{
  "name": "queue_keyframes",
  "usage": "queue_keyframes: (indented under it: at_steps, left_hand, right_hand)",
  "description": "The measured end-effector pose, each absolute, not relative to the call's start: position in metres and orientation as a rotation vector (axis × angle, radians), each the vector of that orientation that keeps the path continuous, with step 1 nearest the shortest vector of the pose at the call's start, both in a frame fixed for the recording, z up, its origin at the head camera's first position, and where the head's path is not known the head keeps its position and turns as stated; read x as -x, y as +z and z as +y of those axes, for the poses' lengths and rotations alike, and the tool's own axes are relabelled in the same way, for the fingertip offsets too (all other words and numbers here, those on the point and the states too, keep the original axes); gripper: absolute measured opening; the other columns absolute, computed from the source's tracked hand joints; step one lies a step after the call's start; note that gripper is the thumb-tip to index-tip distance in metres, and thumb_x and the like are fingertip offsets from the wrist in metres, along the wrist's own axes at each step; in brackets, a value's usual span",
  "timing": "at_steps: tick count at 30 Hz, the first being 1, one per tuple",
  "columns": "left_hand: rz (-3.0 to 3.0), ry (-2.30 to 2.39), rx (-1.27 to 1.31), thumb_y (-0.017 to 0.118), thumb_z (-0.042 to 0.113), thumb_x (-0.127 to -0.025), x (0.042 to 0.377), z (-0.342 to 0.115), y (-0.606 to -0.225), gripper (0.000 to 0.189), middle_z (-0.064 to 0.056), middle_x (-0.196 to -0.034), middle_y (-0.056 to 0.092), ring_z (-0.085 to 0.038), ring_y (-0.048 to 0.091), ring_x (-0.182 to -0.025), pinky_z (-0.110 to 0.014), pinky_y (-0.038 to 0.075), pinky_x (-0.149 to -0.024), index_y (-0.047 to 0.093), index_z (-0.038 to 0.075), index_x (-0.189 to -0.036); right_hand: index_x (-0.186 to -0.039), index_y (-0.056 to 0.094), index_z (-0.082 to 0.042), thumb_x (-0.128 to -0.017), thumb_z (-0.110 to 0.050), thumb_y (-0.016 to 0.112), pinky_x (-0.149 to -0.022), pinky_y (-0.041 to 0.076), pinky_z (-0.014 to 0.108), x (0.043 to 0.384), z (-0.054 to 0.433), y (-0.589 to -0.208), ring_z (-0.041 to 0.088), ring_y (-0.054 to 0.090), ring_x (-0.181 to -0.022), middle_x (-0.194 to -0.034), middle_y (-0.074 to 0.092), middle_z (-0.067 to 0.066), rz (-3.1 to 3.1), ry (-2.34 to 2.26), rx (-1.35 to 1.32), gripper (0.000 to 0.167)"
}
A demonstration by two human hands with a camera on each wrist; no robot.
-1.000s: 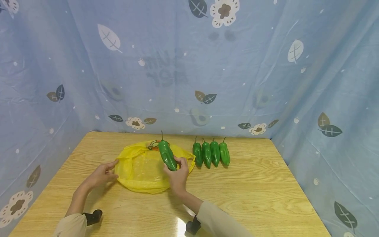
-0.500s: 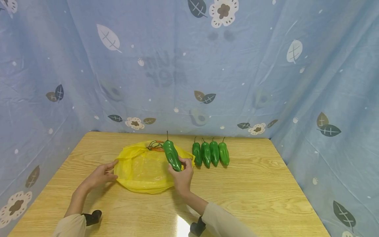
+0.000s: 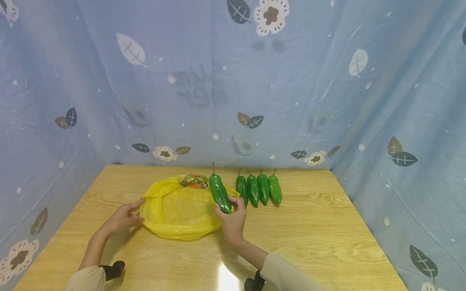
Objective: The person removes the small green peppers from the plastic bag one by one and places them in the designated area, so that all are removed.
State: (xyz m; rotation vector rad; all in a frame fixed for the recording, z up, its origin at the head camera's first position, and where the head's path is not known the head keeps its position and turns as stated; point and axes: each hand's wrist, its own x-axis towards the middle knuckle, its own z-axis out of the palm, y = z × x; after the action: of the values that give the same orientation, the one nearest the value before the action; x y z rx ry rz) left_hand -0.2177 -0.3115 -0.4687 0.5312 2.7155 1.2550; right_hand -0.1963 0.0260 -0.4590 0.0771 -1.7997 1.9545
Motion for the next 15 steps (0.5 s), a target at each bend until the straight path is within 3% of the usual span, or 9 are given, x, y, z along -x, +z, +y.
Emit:
queue_keyframes:
  at_steps: [5,8,9,15]
  left_hand:
    - [2.705,1.275,-0.533,0.065,0.005,-0.090,0.218,-0.312,-0.469,0.067,-0.039,-0.144,0.025,-0.052,0.039,-0.123,-0.037,0.051,-0.083,0.028,-0.018,-0.141]
    - [2.683,1.304,-0.532,0.065,0.004,-0.089,0.219,-0.312,-0.469,0.068,-0.039,-0.144,0.025,-0.052,0.039,-0.123,-0.025,0.049,-0.074,0.027,-0.018,-0.141]
    - [2.687,1.299,-0.536,0.065,0.005,-0.089,0.219,-0.312,-0.469,0.068,-0.039,-0.144,0.025,-0.054,0.032,-0.127,-0.024,0.049,-0.075,0.027,-0.018,-0.141]
    - [2.694,1.281,-0.535,0.065,0.005,-0.089,0.219,-0.312,-0.470,0.068,-0.039,-0.144,0.025,-0.055,0.032,-0.126,-0.030,0.051,-0.079,0.027,-0.018,-0.141]
  right_hand:
    - [-0.104,0.057,0.007,-0.073,0.009,0.076,-0.083,0.048,0.020,0.205,0.035,-0.473,0.024,0.055,-0.101,-0.107,0.055,0.014,-1.789,1.965,-0.057,0.036]
    - [-0.104,0.056,0.008,-0.074,0.007,0.076,-0.084,0.048,0.020,0.205,0.040,-0.473,0.025,0.056,-0.103,-0.110,0.055,0.015,-1.784,1.978,-0.055,0.036]
    - [-0.104,0.056,0.008,-0.074,0.007,0.076,-0.084,0.048,0.019,0.205,0.041,-0.473,0.025,0.056,-0.103,-0.110,0.055,0.015,-1.785,1.980,-0.054,0.037]
    - [-0.104,0.055,0.008,-0.075,0.007,0.076,-0.082,0.049,0.020,0.204,0.051,-0.470,0.026,0.057,-0.105,-0.114,0.053,0.016,-1.770,2.005,-0.055,0.036]
